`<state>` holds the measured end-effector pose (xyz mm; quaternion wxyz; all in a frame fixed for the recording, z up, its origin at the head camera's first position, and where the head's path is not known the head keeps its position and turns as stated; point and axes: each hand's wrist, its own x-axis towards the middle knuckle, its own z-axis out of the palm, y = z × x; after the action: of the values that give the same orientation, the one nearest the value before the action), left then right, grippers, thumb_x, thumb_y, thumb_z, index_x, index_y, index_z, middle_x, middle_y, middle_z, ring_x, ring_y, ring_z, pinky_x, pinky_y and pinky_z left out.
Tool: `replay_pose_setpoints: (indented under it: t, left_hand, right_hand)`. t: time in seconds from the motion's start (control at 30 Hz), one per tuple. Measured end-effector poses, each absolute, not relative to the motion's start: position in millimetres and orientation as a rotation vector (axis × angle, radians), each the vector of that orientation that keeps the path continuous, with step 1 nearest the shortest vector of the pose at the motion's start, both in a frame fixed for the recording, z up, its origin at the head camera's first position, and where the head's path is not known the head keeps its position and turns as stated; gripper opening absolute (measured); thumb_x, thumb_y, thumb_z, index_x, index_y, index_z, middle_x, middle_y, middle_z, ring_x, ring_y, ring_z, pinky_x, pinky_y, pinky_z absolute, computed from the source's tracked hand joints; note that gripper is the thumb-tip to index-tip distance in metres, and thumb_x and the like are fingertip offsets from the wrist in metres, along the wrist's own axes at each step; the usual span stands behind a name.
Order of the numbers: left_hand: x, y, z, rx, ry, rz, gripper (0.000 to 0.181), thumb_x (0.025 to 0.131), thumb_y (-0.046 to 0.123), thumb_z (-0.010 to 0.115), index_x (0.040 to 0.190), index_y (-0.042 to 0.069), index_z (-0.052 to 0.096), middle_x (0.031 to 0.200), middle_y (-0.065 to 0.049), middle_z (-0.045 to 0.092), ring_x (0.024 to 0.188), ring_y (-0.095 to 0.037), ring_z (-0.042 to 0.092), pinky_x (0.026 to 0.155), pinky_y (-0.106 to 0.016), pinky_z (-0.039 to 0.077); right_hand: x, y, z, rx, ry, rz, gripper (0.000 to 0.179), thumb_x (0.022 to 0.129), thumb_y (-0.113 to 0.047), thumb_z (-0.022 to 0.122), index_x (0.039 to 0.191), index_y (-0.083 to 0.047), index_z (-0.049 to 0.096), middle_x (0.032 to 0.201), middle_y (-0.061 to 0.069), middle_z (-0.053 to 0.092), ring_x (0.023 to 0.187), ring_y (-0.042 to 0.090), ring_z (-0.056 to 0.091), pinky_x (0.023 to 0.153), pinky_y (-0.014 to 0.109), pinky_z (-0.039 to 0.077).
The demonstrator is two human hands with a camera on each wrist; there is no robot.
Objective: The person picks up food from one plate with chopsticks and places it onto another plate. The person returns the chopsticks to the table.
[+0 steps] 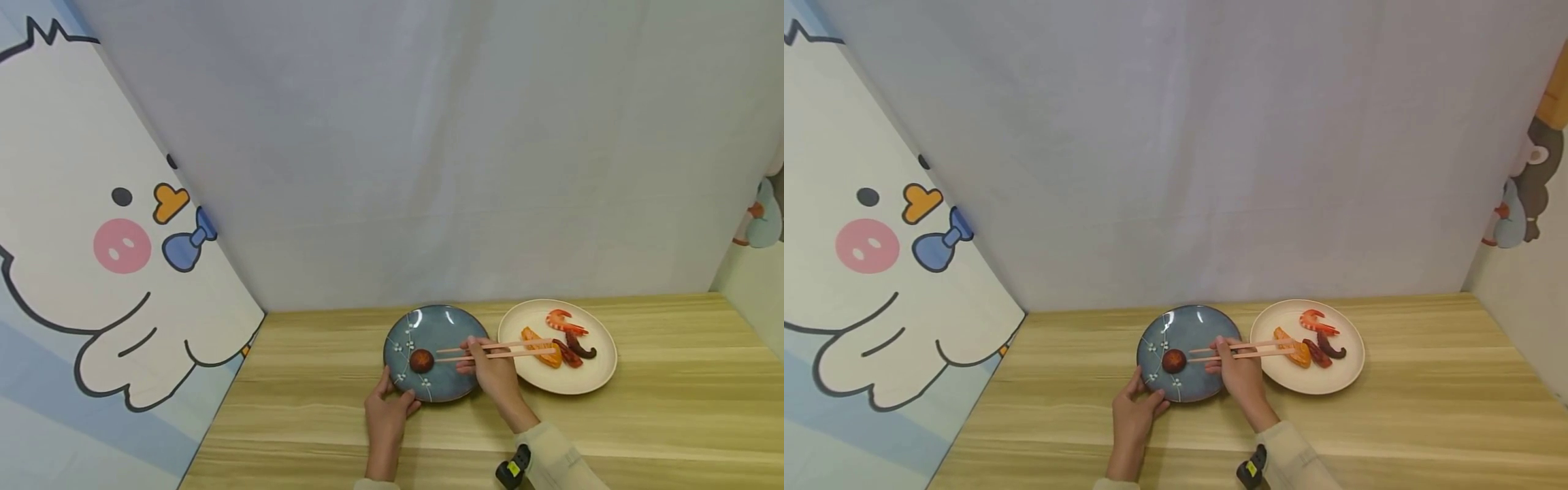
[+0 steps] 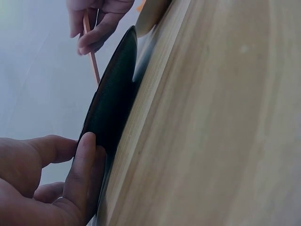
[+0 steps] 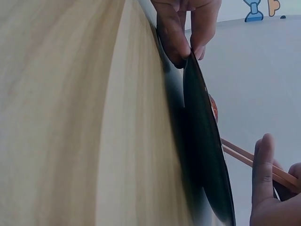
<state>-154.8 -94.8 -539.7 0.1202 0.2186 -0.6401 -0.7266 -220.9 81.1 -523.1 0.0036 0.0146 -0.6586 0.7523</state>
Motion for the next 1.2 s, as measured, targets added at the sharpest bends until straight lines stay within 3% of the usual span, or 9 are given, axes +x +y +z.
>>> replay_pose_setpoints:
  t: [0.17, 0.77, 1.2]
  left_hand:
    - [-155.2, -94.7, -540.9, 0.644, -1.868, -2.131, 0.084, 0.081, -0.024, 0.066, 0.158, -0.01, 0.036, 0.128, -0.032, 0.046, 0.066, -0.011, 0.063, 0.063, -0.021, 0.065]
    - [-153.0, -94.8, -538.6, 0.618, -1.87, -2.124, 0.083, 0.081, -0.024, 0.066, 0.158, -0.01, 0.037, 0.124, -0.03, 0.048, 0.064, -0.01, 0.061, 0.063, -0.021, 0.065]
    - [-153.7, -95.5, -537.6, 0.654, -1.876, -2.121, 0.084, 0.081, -0.025, 0.066, 0.158, -0.01, 0.036, 0.125, -0.03, 0.047, 0.064, -0.01, 0.06, 0.063, -0.022, 0.065]
  right_hand:
    - [-221.4, 80.0, -523.2, 0.038, -2.094, 2.355, 0.033, 0.112, -0.007, 0.05, 0.112, 0.022, 0.067, 0.091, 0.03, 0.073, 0.067, 0.011, 0.073, 0.066, 0.029, 0.068]
    - [-221.2, 77.8, -524.0, 0.027, -2.137, 2.354, 0.033, 0.111, -0.009, 0.052, 0.11, 0.019, 0.069, 0.085, 0.026, 0.074, 0.065, 0.009, 0.072, 0.064, 0.026, 0.067]
    - [-219.6, 81.0, -523.5, 0.097, -2.136, 2.342, 0.031, 0.11, -0.006, 0.053, 0.11, 0.021, 0.069, 0.087, 0.032, 0.073, 0.064, 0.009, 0.072, 0.064, 0.026, 0.067]
